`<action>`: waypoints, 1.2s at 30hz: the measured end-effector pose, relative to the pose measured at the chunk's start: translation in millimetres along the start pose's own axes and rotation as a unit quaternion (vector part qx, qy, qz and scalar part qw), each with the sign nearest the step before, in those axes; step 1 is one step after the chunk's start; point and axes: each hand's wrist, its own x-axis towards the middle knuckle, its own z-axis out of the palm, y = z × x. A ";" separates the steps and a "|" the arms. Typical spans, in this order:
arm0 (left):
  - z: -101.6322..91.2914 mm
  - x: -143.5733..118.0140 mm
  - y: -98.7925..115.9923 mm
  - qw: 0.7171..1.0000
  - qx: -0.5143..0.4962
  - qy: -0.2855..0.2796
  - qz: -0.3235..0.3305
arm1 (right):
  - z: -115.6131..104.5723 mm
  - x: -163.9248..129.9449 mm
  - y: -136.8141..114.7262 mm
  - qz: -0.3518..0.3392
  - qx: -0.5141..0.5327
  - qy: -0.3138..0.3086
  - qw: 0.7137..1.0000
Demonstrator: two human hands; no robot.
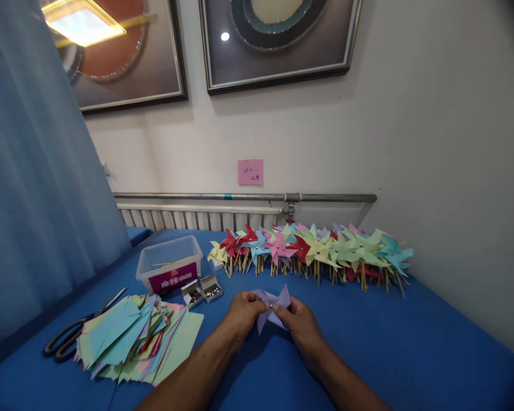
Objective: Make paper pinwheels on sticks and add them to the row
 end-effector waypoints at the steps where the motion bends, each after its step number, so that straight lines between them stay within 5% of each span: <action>1: 0.4 -0.5 0.5 1.000 0.001 -0.007 0.001 | 0.1 0.1 0.5 -0.002 -0.004 -0.001 1.000; 36: -2.5 1.5 -1.9 0.998 0.045 0.012 -0.033 | 3.7 -6.0 -6.7 0.025 -0.026 0.001 0.999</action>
